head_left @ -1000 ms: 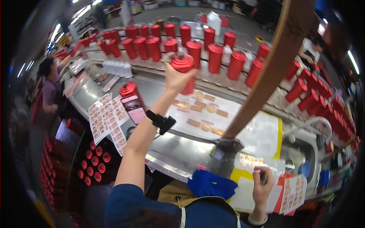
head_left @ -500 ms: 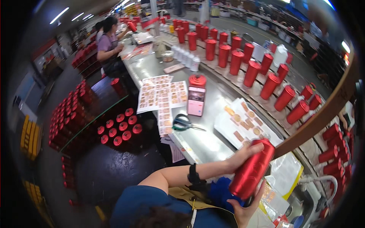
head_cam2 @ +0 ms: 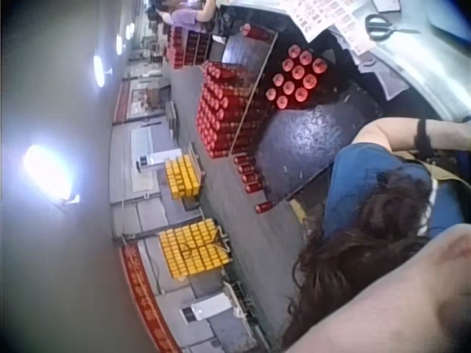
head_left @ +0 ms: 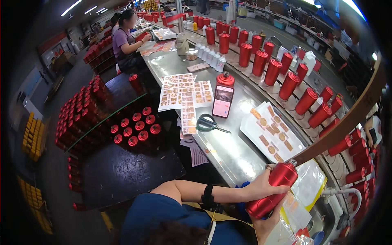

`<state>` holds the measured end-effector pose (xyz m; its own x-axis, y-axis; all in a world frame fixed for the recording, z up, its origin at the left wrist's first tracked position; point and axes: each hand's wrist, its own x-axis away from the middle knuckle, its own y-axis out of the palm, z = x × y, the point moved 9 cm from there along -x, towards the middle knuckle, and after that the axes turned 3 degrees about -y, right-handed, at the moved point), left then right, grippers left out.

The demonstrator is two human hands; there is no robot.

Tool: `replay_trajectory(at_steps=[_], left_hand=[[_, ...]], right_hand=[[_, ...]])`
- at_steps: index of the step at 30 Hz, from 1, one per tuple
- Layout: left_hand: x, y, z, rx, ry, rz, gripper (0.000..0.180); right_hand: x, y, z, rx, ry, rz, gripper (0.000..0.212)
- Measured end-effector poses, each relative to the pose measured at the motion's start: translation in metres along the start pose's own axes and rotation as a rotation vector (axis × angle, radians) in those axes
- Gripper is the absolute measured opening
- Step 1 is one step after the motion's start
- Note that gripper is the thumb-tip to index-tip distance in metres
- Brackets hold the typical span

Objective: Applying decorative labels and stickers to red metal canisters on a production line.

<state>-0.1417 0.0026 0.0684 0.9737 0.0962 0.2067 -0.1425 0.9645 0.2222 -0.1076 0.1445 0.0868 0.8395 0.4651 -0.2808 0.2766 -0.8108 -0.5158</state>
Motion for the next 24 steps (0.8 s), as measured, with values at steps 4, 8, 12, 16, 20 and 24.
replay_trajectory(at_steps=[4,8,12,16,20,24], left_hand=[[0.009,0.000,0.007,-0.107,0.136,0.063,0.111],[0.004,0.010,-0.016,-0.182,0.097,0.008,0.108],[0.005,-0.005,-0.021,-0.115,0.017,-0.049,0.096],[0.007,-0.037,0.002,0.068,0.125,0.000,0.081],[-0.020,-0.061,0.011,0.288,0.085,0.077,0.060],[-0.039,-0.098,0.052,0.242,0.265,0.175,0.051]], right_hand=[[0.004,-0.002,0.006,0.105,-0.026,0.038,0.130],[0.002,-0.009,0.000,0.214,-0.057,0.105,0.129],[0.004,-0.014,0.001,0.067,0.016,-0.067,0.132],[-0.022,-0.040,-0.013,-0.115,0.028,-0.157,0.091],[-0.033,-0.107,-0.006,0.164,0.023,0.024,0.060],[-0.060,-0.148,-0.005,0.267,-0.044,0.103,0.046]])
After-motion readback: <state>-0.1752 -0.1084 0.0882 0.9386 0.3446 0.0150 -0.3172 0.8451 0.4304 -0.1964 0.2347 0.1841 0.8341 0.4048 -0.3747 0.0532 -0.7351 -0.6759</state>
